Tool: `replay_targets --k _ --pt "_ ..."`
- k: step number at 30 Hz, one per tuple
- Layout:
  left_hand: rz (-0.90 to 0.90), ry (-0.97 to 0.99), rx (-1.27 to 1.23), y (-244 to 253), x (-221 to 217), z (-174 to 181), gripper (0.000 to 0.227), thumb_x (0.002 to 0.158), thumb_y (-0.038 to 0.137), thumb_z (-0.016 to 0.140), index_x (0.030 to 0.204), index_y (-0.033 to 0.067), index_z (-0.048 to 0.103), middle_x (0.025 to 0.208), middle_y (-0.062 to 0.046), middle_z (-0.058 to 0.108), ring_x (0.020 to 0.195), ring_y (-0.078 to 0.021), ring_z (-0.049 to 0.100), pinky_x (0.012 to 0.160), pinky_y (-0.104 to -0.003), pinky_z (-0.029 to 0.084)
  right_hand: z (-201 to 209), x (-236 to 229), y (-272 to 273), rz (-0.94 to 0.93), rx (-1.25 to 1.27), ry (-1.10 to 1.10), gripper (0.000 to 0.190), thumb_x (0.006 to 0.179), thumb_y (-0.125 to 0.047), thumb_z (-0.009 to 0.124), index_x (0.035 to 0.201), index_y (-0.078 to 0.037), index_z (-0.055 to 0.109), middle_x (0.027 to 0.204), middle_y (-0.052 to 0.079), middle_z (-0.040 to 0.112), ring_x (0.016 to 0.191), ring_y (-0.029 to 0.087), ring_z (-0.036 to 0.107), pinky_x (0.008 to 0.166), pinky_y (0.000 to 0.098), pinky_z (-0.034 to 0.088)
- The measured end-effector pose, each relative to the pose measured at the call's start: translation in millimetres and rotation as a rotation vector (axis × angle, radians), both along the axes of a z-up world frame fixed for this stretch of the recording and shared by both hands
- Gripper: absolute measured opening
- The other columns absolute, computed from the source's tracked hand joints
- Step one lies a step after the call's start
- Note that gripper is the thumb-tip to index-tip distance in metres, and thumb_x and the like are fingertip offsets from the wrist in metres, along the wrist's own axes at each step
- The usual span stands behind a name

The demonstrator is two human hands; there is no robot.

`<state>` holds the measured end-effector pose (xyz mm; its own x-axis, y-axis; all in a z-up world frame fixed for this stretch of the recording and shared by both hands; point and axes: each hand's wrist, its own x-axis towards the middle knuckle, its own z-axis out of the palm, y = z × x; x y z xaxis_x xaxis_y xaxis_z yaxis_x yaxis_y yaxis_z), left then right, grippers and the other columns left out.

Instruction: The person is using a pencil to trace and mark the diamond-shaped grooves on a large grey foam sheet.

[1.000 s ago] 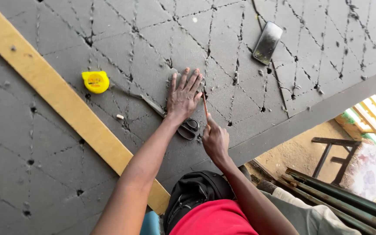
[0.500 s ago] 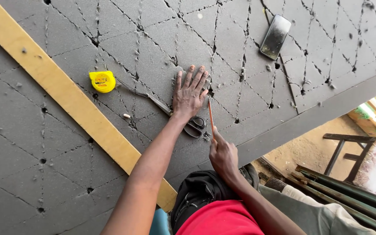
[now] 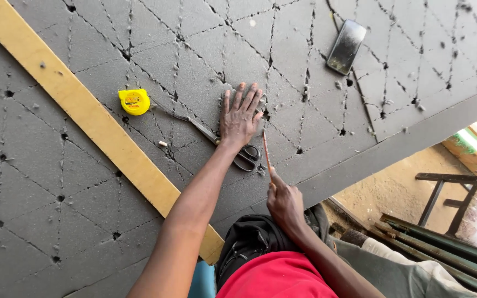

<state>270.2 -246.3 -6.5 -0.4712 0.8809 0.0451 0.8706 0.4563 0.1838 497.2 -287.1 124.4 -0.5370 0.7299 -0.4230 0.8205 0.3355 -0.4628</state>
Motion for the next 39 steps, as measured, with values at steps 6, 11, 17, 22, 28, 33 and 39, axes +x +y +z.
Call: replay_targets --k 6,11,17,22,28,33,39 --pt "0.151 -0.263 0.099 -61.9 63.1 61.7 0.074 0.101 0.052 0.049 0.164 0.0196 0.026 0.173 -0.006 0.02 0.158 -0.0344 0.015 0.124 -0.063 0.008 -17.5 8.9 5.3 0.027 0.033 0.086 0.049 0.092 -0.021 0.054 0.141 -0.024 0.062 0.087 0.032 0.073 0.091 0.054 0.069 0.083 0.0658 0.048" --pt "0.533 -0.343 0.152 -175.3 122.7 62.3 0.082 0.096 0.054 0.057 0.164 0.0232 0.023 0.172 -0.008 0.017 0.157 -0.0364 0.011 0.12 -0.066 0.008 -20.6 24.8 17.3 0.058 0.004 0.081 0.048 0.093 -0.023 0.054 0.14 -0.024 0.063 0.088 0.033 0.073 0.09 0.054 0.069 0.082 0.0646 0.05" --pt "0.869 -0.103 -0.084 -271.3 133.8 46.4 0.082 0.099 0.07 0.037 0.165 0.0223 0.024 0.173 -0.008 0.018 0.158 -0.0336 0.014 0.124 -0.059 0.013 -20.1 33.7 6.1 0.039 -0.002 0.192 0.047 0.094 -0.02 0.053 0.14 -0.017 0.063 0.092 0.032 0.073 0.089 0.054 0.069 0.078 0.0641 0.051" --pt "0.88 -0.007 -0.059 -327.8 127.0 29.5 0.072 0.104 0.065 0.027 0.164 0.0249 0.029 0.174 -0.005 0.02 0.161 -0.0297 0.011 0.124 -0.058 0.004 -21.6 42.5 5.3 0.032 0.037 0.216 0.046 0.094 -0.02 0.053 0.139 -0.017 0.064 0.095 0.032 0.073 0.089 0.055 0.069 0.078 0.0653 0.053" --pt "0.88 0.037 -0.079 -331.9 126.8 21.4 0.067 0.105 0.057 0.029 0.164 0.0261 0.029 0.174 -0.004 0.018 0.162 -0.0255 0.008 0.125 -0.057 0.001 -17.4 46.5 -9.6 0.04 0.057 0.177 0.047 0.094 -0.021 0.051 0.139 -0.019 0.064 0.098 0.031 0.073 0.091 0.054 0.07 0.079 0.0639 0.055" --pt "0.891 0.073 -0.078 -328.4 121.8 16.9 0.072 0.099 0.055 0.034 0.164 0.0251 0.027 0.175 -0.005 0.017 0.163 -0.0269 0.006 0.124 -0.058 -0.001 -31.5 34.3 -17.7 0.013 0.061 0.144 0.048 0.096 -0.02 0.049 0.142 -0.02 0.063 0.094 0.033 0.072 0.093 0.053 0.071 0.081 0.0624 0.055" --pt "0.886 0.045 -0.048 -326.2 120.3 21.8 0.072 0.098 0.052 0.036 0.164 0.0224 0.028 0.173 -0.008 0.019 0.162 -0.03 0.006 0.123 -0.06 -0.001 -20.0 23.0 -39.2 -0.016 0.09 0.232 0.05 0.099 -0.01 0.045 0.147 -0.009 0.058 0.081 0.031 0.071 0.078 0.044 0.073 0.074 0.0519 0.055"
